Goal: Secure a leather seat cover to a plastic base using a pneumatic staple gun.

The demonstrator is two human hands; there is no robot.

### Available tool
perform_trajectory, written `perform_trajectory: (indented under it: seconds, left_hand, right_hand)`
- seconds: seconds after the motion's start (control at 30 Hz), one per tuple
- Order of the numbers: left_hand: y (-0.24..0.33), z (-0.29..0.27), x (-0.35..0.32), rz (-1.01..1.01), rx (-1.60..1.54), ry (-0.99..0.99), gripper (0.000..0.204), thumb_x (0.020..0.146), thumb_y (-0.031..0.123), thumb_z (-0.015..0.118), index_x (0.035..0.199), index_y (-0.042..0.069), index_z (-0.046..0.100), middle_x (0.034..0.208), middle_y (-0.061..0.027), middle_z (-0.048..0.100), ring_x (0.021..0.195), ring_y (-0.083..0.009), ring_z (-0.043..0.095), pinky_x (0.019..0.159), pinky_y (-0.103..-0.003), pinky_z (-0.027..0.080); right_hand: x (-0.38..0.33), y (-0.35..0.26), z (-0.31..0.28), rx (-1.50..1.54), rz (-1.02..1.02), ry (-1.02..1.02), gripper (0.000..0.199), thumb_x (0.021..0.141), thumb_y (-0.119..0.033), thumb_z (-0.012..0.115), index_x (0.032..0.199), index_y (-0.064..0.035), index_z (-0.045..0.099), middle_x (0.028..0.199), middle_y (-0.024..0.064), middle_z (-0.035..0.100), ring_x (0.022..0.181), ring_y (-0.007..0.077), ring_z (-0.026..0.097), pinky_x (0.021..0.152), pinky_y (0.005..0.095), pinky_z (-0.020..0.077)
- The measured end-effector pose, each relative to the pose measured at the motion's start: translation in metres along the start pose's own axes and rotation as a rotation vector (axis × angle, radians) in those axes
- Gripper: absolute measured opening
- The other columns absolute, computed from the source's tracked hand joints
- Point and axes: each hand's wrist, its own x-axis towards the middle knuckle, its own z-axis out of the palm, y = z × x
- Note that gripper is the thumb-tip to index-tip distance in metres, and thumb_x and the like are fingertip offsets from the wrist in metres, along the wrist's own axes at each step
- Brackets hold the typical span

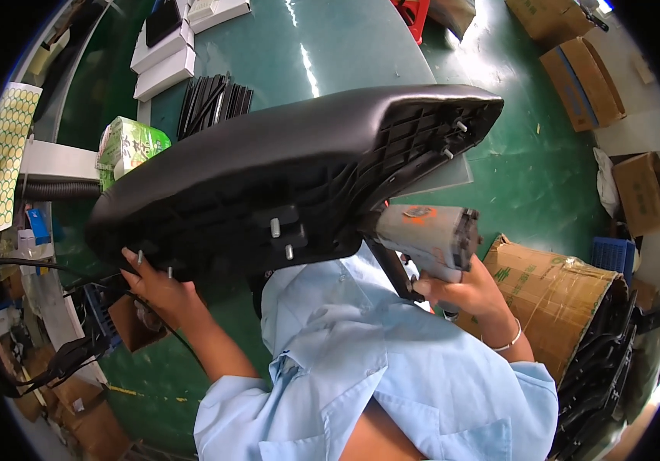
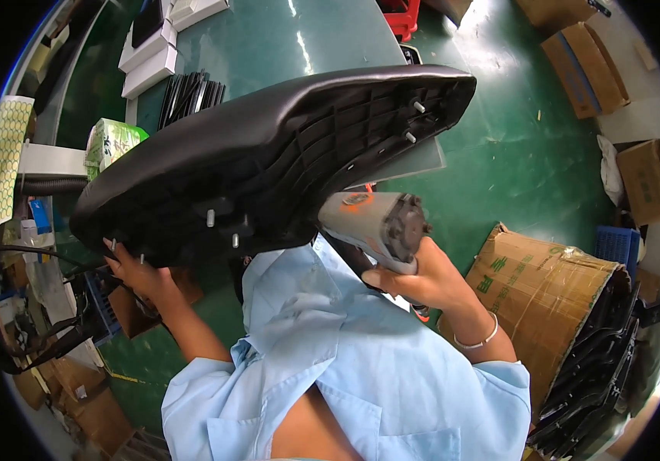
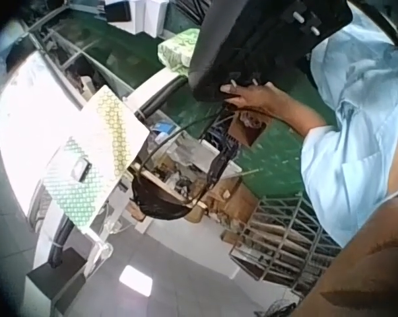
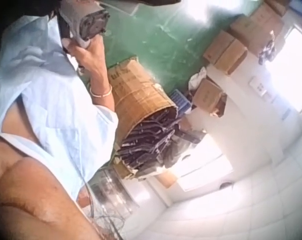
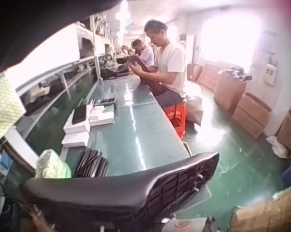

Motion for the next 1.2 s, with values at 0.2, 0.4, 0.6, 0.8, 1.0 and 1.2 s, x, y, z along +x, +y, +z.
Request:
perform_trajectory:
  seconds: [0.2,0.4,0.6,0.8,1.0,1.2]
  left_hand:
    - [-0.005,0.012,-0.004,-0.037,-0.104,-0.05,0.054,0.094,0.034,0.053,0.134,0.001,0.039,0.129,-0.0164,0.048,0.109,-0.0248,0.055,0.09,-0.034,0.05]
    - [-0.016,0.018,-0.009,0.052,-0.16,-0.087,0.058,0.093,0.036,0.054,0.136,0.0,0.036,0.13,-0.0168,0.047,0.109,-0.0254,0.055,0.091,-0.034,0.049]
    - [-0.015,0.028,-0.018,-0.01,-0.147,-0.041,0.06,0.094,0.038,0.052,0.136,0.0,0.035,0.132,-0.0172,0.045,0.113,-0.0249,0.051,0.095,-0.033,0.046]
    - [-0.027,0.04,-0.034,0.041,-0.127,-0.049,0.065,0.091,0.039,0.054,0.136,-0.002,0.034,0.133,-0.0187,0.044,0.111,-0.0264,0.053,0.093,-0.035,0.048]
    - [-0.041,0.034,-0.037,0.042,-0.136,-0.061,0.061,0.094,0.038,0.051,0.137,-0.002,0.032,0.135,-0.0186,0.041,0.111,-0.0261,0.053,0.094,-0.034,0.048]
    - [-0.038,0.031,-0.053,0.042,-0.103,-0.027,0.058,0.096,0.039,0.046,0.135,-0.002,0.034,0.131,-0.0178,0.044,0.112,-0.0253,0.052,0.095,-0.033,0.047]
  right_hand:
    - [0.006,0.0,-0.006,0.05,0.048,0.008,0.023,0.071,-0.006,0.068,0.089,0.0013,0.057,0.068,0.0006,0.054,0.06,0.0074,0.048,0.053,0.0232,0.0389]
    - [0.007,0.007,-0.011,0.028,0.059,-0.027,0.037,0.069,0.002,0.066,0.105,0.0039,0.056,0.065,0.0049,0.057,0.055,0.0123,0.054,0.056,0.026,0.0424]
    - [0.01,0.001,-0.017,-0.073,-0.023,-0.008,0.04,0.068,0.005,0.065,0.108,0.0013,0.057,0.073,0.0015,0.056,0.064,0.0092,0.052,0.056,0.026,0.0416]
    - [-0.003,0.009,-0.014,-0.105,-0.303,0.137,0.031,0.07,-0.005,0.073,0.096,0.0025,0.059,0.082,0.0042,0.06,0.076,0.012,0.053,0.067,0.0285,0.0448]
    - [0.006,0.016,-0.009,-0.42,-0.313,0.154,0.023,0.074,-0.015,0.071,0.086,0.0018,0.061,0.073,0.0112,0.064,0.058,0.0266,0.058,0.059,0.0322,0.047]
    - [0.015,0.001,-0.013,-0.326,-0.084,0.1,0.045,0.073,0.0,0.065,0.116,0.0015,0.052,0.1,0.0078,0.059,0.087,0.0143,0.056,0.077,0.0281,0.0462]
